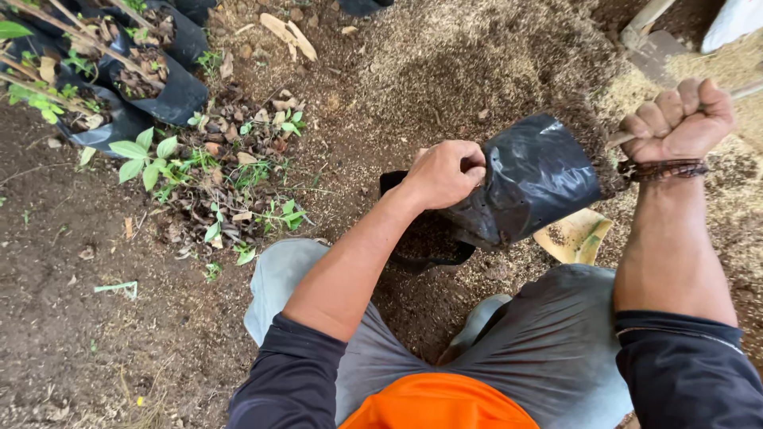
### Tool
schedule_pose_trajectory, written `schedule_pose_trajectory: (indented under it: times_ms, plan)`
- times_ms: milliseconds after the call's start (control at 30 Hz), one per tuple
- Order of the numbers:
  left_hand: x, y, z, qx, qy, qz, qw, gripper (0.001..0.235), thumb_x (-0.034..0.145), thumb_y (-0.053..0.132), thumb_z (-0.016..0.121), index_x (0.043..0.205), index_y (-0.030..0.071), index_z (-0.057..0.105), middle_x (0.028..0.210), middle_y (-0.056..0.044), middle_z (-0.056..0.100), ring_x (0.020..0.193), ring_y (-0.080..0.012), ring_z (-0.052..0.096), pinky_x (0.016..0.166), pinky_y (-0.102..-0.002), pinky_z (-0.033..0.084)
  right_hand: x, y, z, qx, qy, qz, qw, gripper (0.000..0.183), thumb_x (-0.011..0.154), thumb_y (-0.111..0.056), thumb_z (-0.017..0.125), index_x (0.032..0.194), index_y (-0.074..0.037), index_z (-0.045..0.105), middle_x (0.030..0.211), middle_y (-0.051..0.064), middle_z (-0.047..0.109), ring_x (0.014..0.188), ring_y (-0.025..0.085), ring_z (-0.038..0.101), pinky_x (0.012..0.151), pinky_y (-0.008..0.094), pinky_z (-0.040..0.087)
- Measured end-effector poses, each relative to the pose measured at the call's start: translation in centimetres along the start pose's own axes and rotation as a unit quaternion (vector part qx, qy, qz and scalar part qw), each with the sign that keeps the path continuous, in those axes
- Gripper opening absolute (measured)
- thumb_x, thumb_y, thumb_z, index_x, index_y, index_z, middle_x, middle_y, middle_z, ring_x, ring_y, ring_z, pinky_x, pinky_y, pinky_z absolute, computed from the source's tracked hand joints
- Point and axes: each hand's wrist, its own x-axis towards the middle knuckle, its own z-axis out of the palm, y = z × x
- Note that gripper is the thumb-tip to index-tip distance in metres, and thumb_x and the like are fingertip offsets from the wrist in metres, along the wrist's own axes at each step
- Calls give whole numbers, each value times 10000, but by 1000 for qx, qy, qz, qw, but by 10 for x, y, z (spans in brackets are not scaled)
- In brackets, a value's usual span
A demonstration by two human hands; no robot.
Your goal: The person prepares a black polybag with soil using a shovel and a wooden stick. They then transplant a seedling from a smaller container into the prepared bag, securing it with additional soil and a support stake.
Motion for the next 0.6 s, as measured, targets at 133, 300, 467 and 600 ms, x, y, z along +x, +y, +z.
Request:
schedule_pose_trajectory:
  times_ms: [133, 300, 467, 600]
  plan:
    - [2, 3, -4, 46, -32, -10, 998, 164, 858, 251, 621, 914, 159, 745, 914, 8, 771, 891, -184, 708, 1012, -558, 356, 0, -3, 5, 7, -19, 15, 1000, 514, 1122, -296, 467, 638, -173, 343, 509, -37, 271, 471, 129, 253, 444, 324, 244]
    - [5, 13, -12, 56, -31, -83, 994, 229, 823, 334, 692, 757, 137, 789, 872, -10, 794, 883, -201, 730, 1114, -552, 305, 2, 7, 17, 7, 19, 23, 1000, 536, 1132, -303, 508, 635, -179, 347, 511, -37, 276, 474, 135, 258, 443, 338, 250]
    - [3, 19, -11, 57, -66, -109, 990, 218, 778, 401, 796, 777, 183, 790, 864, -18, 773, 900, -192, 713, 1101, -536, 363, -5, 11, 26, -5, 19, 31, 999, 440, 1095, -286, 493, 689, -188, 357, 509, -38, 279, 470, 132, 254, 445, 334, 245]
    - [5, 13, -5, 27, -39, -112, 993, 167, 842, 289, 764, 767, 144, 802, 883, -21, 799, 956, -189, 705, 1107, -600, 273, -8, 11, 31, -36, 35, 30, 998, 419, 1084, -287, 489, 695, -189, 370, 572, -45, 285, 481, 128, 256, 417, 314, 226]
